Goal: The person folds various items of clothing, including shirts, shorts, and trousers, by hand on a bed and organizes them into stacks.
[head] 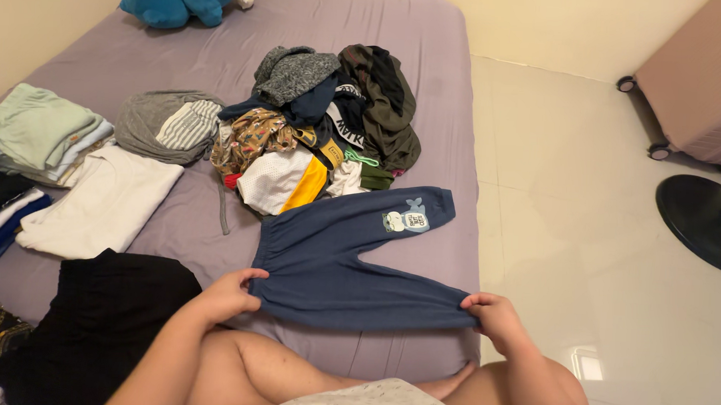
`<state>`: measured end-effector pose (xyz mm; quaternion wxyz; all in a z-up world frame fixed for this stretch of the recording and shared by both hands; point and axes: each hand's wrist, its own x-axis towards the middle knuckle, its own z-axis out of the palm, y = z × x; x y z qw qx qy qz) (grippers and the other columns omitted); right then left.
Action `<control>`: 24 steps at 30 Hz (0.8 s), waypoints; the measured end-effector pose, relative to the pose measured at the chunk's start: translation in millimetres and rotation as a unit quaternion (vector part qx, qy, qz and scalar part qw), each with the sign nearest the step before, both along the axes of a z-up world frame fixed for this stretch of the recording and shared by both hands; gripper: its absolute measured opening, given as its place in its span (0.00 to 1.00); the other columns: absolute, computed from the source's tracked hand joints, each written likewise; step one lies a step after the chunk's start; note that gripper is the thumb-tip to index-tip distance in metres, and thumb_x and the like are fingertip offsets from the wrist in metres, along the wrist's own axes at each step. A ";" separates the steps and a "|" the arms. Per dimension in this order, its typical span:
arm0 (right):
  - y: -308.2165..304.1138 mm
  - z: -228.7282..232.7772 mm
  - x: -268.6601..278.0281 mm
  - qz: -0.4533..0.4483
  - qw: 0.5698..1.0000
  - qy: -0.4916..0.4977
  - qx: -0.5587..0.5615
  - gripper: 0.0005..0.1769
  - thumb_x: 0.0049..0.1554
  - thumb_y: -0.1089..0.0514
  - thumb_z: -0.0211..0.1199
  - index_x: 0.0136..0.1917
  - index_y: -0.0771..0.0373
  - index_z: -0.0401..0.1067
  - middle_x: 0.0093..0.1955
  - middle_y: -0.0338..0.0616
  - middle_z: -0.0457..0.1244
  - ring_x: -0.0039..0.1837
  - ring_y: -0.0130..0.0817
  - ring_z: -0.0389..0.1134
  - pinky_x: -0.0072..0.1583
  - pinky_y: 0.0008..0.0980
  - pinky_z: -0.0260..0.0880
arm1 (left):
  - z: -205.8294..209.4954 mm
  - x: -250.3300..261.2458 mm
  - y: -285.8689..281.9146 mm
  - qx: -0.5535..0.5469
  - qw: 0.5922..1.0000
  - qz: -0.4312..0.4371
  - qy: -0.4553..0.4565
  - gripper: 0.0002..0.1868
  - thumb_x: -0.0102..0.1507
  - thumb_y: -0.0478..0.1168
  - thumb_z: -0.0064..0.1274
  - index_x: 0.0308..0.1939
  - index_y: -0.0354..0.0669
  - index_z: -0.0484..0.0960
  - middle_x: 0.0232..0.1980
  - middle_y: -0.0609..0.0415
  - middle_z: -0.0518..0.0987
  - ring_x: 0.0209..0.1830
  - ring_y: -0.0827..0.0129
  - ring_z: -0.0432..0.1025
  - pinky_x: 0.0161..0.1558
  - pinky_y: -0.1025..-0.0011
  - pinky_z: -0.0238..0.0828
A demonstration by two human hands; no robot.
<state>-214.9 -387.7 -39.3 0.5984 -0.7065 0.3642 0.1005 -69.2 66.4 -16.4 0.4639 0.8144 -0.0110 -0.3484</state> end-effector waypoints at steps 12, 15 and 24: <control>-26.4 36.7 2.2 0.124 0.988 -0.017 -0.089 0.24 0.41 0.77 0.43 0.46 0.65 0.72 0.47 0.44 0.64 0.51 0.29 0.60 0.54 0.26 0.56 | 33.9 -8.7 -9.0 0.066 0.927 -0.053 -0.366 0.15 0.45 0.29 0.45 0.34 0.45 0.79 0.33 0.52 0.69 0.31 0.63 0.67 0.35 0.73 0.64; -32.1 47.5 -13.5 0.112 0.992 0.025 -0.043 0.24 0.40 0.77 0.41 0.45 0.68 0.71 0.47 0.45 0.65 0.51 0.30 0.62 0.55 0.27 0.57 | 32.0 -15.3 3.5 0.010 0.918 -0.151 -0.368 0.13 0.43 0.29 0.47 0.30 0.41 0.79 0.33 0.53 0.69 0.36 0.64 0.67 0.39 0.74 0.64; -31.6 59.9 32.8 0.076 0.985 -0.082 0.132 0.16 0.47 0.70 0.47 0.48 0.71 0.69 0.47 0.50 0.65 0.50 0.37 0.64 0.56 0.37 0.60 | -7.8 0.9 0.5 -0.037 0.993 0.079 -0.075 0.11 0.50 0.39 0.52 0.33 0.36 0.79 0.32 0.53 0.78 0.31 0.74 0.67 0.37 0.76 0.64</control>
